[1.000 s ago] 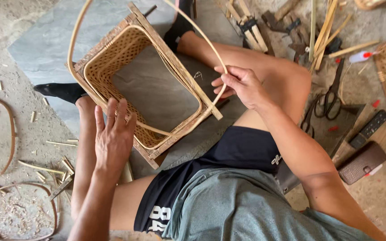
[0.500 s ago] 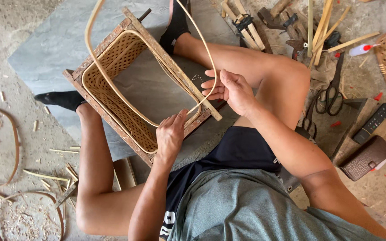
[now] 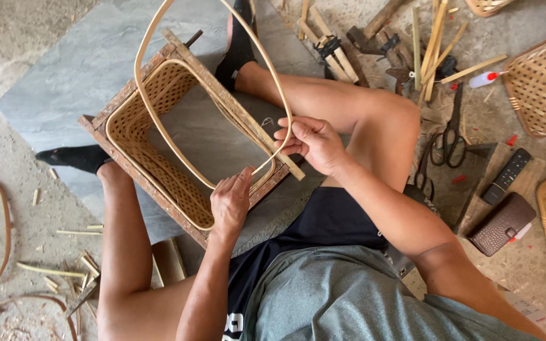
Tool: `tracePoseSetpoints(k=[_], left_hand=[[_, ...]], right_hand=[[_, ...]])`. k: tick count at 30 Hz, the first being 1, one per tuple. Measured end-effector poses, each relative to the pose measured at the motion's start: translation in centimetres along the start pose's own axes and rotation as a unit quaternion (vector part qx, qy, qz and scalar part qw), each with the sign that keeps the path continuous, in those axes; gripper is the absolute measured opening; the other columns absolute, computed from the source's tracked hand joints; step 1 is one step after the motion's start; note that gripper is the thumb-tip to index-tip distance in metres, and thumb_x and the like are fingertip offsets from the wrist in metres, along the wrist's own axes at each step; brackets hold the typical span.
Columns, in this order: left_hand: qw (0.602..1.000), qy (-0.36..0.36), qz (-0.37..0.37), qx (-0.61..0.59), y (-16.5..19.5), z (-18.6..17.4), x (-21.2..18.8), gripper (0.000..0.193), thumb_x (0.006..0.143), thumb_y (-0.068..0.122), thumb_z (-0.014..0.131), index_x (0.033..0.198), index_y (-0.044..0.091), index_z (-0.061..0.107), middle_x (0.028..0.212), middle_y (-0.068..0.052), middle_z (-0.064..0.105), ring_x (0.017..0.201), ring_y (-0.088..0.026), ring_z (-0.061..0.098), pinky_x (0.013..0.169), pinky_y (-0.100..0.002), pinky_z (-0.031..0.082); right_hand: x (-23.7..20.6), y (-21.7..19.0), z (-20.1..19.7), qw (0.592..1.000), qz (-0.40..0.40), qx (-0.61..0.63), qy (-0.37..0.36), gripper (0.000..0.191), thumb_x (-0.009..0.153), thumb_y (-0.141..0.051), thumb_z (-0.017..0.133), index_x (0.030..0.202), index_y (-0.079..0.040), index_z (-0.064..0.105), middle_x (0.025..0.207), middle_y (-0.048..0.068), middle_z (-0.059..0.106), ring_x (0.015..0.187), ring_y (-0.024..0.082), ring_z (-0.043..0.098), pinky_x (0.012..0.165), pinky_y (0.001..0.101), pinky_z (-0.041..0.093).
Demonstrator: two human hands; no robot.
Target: The person sits on the floor with a woven bamboo basket on their lap and fits a thin bamboo strip along the basket's rim, pressing and tucking it into place around the edges. They reposition the basket repeatedly and use a knife to trim the strip before pressing the rim down.
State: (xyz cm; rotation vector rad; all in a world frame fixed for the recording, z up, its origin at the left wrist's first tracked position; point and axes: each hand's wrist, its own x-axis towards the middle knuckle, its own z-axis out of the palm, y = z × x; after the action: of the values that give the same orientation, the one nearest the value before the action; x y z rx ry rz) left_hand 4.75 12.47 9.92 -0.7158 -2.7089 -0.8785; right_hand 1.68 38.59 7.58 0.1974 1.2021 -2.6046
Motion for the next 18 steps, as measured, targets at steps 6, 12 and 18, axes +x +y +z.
tracePoseSetpoints(k=[6,12,18], left_hand=[[0.999,0.028,0.012,0.036,1.7,0.1,0.6,0.023,0.092,0.005,0.077,0.115,0.006,0.071,0.086,-0.01,0.074,0.069,-0.023,0.068,0.064,-0.036,0.054],[0.997,0.064,0.018,0.035,2.4,0.3,1.0,0.027,0.093,0.002,0.075,0.119,0.003,0.071,0.092,-0.013,0.076,0.072,-0.024,0.071,0.066,-0.036,0.056],[0.998,0.068,-0.009,0.007,2.0,0.2,1.7,0.027,0.093,0.001,0.074,0.119,0.003,0.071,0.087,-0.013,0.074,0.07,-0.026,0.07,0.065,-0.037,0.055]], right_hand=[[0.0,1.1,1.1,0.995,-0.045,-0.018,0.086,0.031,0.11,-0.026,0.051,0.118,0.0,0.066,0.107,0.015,0.075,0.094,0.023,0.076,0.079,0.0348,0.066],[0.7,0.8,0.8,0.978,-0.042,-0.172,0.114,0.03,0.112,-0.024,0.048,0.101,-0.002,0.063,0.087,0.007,0.069,0.074,0.013,0.07,0.068,0.0279,0.062],[2.9,-1.1,1.9,0.941,-0.065,-0.331,0.043,0.024,0.111,-0.018,0.051,0.103,0.001,0.063,0.081,0.006,0.066,0.069,0.01,0.064,0.067,0.0255,0.059]])
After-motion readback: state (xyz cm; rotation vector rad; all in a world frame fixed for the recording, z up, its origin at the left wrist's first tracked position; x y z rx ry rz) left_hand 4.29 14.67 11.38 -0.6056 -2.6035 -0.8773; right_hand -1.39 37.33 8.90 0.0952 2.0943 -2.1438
